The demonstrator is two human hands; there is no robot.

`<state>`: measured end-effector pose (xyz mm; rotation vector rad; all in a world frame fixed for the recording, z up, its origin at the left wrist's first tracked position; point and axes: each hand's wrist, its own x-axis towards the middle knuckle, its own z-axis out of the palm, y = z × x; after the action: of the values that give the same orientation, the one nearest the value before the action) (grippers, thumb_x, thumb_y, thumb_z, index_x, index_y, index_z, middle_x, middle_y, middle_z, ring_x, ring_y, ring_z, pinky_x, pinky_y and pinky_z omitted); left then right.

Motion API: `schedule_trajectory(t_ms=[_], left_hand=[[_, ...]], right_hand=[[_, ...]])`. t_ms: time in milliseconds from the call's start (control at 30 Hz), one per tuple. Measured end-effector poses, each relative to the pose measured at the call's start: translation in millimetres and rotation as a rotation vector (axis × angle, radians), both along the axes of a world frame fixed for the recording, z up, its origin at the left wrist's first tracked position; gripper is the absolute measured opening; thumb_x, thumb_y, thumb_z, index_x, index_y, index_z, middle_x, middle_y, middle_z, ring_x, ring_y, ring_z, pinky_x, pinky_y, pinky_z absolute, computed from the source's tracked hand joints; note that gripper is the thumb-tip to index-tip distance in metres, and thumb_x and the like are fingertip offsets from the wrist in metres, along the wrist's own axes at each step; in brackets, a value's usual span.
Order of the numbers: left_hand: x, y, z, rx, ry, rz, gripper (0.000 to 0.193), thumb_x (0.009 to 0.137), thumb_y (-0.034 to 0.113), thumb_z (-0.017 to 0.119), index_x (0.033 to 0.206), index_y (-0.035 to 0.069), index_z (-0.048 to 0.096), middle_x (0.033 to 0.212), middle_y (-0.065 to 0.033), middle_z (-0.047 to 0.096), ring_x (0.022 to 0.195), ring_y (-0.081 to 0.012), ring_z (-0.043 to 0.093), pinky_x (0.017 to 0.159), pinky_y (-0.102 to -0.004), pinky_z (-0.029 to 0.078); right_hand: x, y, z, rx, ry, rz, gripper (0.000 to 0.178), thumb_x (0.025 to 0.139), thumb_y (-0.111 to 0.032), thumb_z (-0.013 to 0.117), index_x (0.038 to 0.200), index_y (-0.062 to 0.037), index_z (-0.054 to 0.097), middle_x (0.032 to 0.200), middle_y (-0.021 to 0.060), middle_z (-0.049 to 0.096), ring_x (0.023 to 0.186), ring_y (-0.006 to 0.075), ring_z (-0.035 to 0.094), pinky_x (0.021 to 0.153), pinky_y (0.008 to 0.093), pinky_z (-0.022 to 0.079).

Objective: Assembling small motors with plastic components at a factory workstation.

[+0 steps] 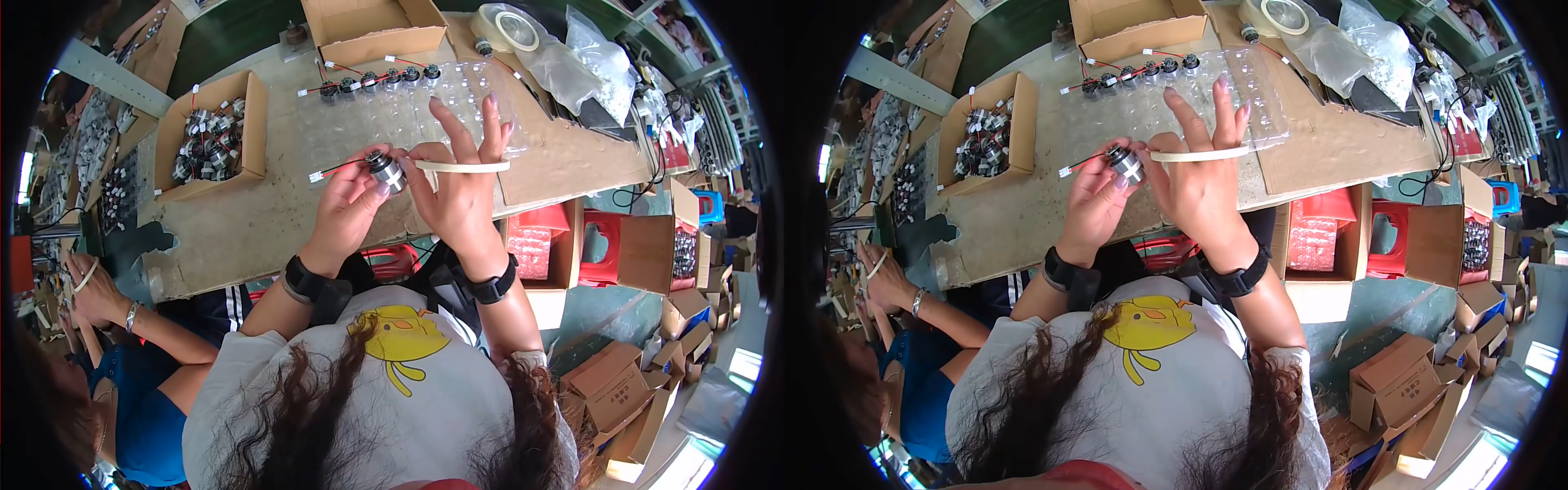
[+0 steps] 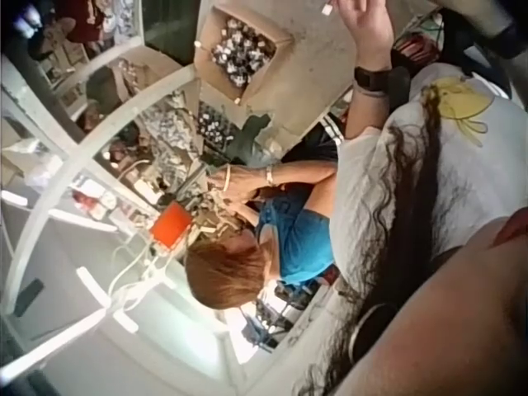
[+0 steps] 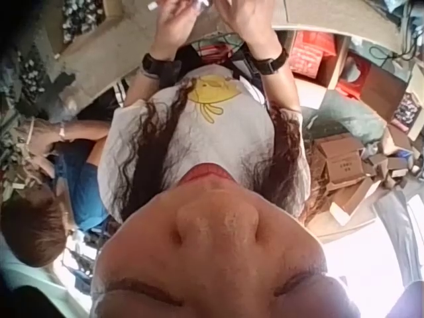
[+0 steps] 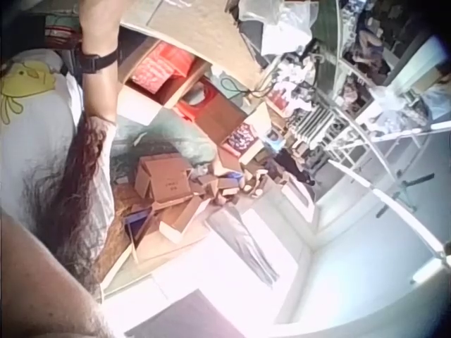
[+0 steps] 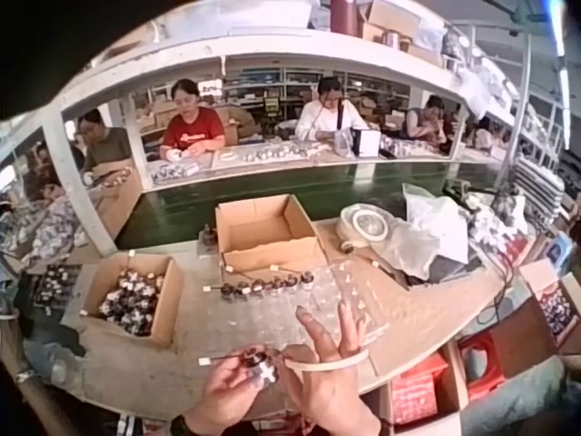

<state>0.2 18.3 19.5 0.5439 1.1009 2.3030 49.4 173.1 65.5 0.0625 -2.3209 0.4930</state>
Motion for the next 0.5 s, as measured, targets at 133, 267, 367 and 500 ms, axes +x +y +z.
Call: schedule_trajectory(t_ms=[133, 267, 367, 500], left_hand=[[0.8, 4.3, -2.7, 0.077, -0.033, 0.001, 0.048, 0.089, 0.005, 0.057, 0.134, 0.004, 0.039, 0.133, -0.0110, 0.046, 0.122, -0.0231, 0.049, 0.101, -0.0387, 0.042], [-4.7, 0.3, -8.0, 0.148, -0.095, -0.043, 0.044, 0.088, 0.001, 0.059, 0.129, 0.005, 0.044, 0.128, -0.0071, 0.049, 0.117, -0.0191, 0.052, 0.101, -0.0387, 0.042], [-5.5, -6.3, 0.0, 0.060, -0.113, -0.066, 0.043, 0.088, 0.003, 0.060, 0.128, 0.006, 0.045, 0.125, -0.0072, 0.050, 0.116, -0.0192, 0.051, 0.101, -0.0403, 0.043], [-5.2, -8.9, -3.7, 0.067, -0.116, -0.074, 0.042, 0.088, 0.002, 0.060, 0.127, 0.005, 0.045, 0.124, -0.0080, 0.052, 0.117, -0.0213, 0.051, 0.103, -0.0412, 0.041]], right_hand=[[1.5, -5.2, -2.3, 0.069, -0.001, -0.019, 0.011, 0.075, -0.014, 0.075, 0.083, -0.0120, 0.068, 0.134, 0.0069, 0.051, 0.141, 0.0411, 0.013, 0.110, 0.0601, 0.009], [0.7, 10.0, 2.4, -0.159, -0.053, 0.143, 0.013, 0.074, -0.015, 0.075, 0.084, -0.0118, 0.068, 0.136, 0.0075, 0.050, 0.142, 0.0405, 0.011, 0.111, 0.0594, 0.007], [5.2, 20.0, 18.0, -0.158, -0.105, 0.229, 0.013, 0.074, -0.016, 0.075, 0.084, -0.0115, 0.069, 0.137, 0.0082, 0.049, 0.142, 0.0404, 0.010, 0.111, 0.0597, 0.007], [5.4, 20.8, 18.6, -0.126, -0.105, 0.242, 0.014, 0.073, -0.017, 0.076, 0.084, -0.0112, 0.069, 0.137, 0.0092, 0.049, 0.142, 0.0404, 0.009, 0.111, 0.0604, 0.006]])
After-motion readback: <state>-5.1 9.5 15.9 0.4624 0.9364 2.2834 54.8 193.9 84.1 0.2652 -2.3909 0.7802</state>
